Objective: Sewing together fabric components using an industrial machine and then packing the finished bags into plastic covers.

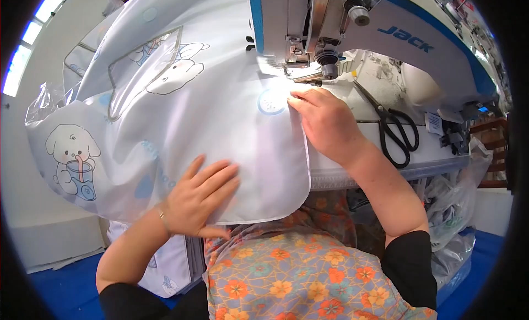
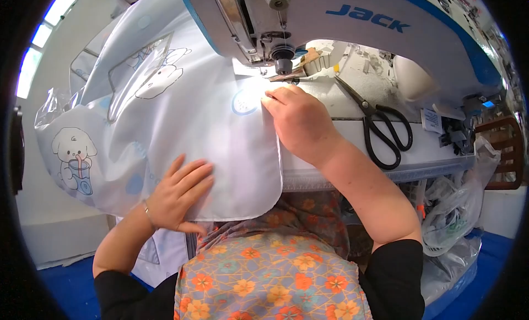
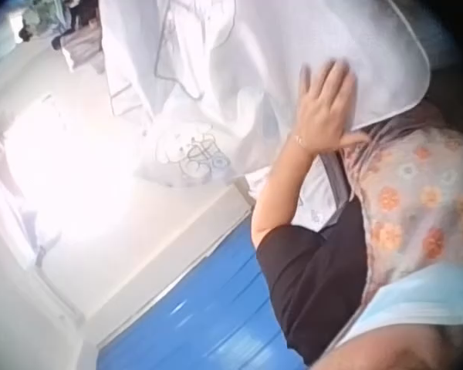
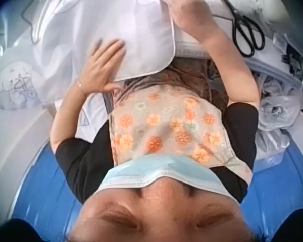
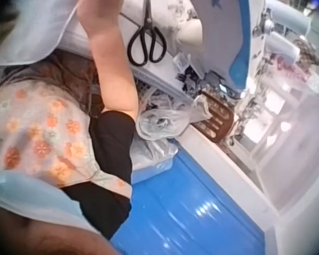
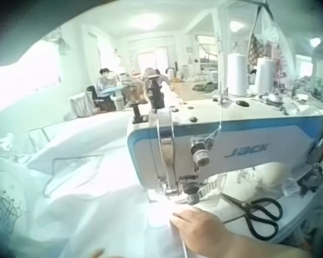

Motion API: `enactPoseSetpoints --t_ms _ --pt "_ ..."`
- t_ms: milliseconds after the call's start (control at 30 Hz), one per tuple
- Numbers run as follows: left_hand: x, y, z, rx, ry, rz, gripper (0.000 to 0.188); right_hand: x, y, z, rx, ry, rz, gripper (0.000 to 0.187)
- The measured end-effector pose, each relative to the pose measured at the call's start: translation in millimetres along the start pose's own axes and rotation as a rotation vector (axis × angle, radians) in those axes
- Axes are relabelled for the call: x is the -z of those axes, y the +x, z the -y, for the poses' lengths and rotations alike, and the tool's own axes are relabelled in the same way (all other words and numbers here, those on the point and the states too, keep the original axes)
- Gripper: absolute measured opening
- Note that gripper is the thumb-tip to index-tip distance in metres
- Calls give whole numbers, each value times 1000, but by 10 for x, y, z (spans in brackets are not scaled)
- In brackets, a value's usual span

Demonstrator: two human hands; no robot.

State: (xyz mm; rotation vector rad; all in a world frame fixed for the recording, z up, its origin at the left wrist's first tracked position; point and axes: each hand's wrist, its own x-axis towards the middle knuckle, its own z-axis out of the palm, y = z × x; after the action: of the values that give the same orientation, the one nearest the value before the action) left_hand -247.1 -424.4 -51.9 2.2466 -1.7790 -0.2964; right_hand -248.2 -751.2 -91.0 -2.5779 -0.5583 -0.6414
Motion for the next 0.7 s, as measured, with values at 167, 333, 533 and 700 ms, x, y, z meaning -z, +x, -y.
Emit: enactPoseSetpoints --t_ms 167,333,533,700 --pt "-69 -678 59 206 169 -76 62 -1 -9 6 42 34 -2 32" --pt "-132 -701 144 274 277 -202 50 -5 -36 52 50 22 -5 32" --pt "-127 -640 314 393 410 -286 47 -14 -68 116 68 -15 9 33" --pt "-84 -634 408 499 440 -276 52 -33 -79 146 86 -28 5 32"
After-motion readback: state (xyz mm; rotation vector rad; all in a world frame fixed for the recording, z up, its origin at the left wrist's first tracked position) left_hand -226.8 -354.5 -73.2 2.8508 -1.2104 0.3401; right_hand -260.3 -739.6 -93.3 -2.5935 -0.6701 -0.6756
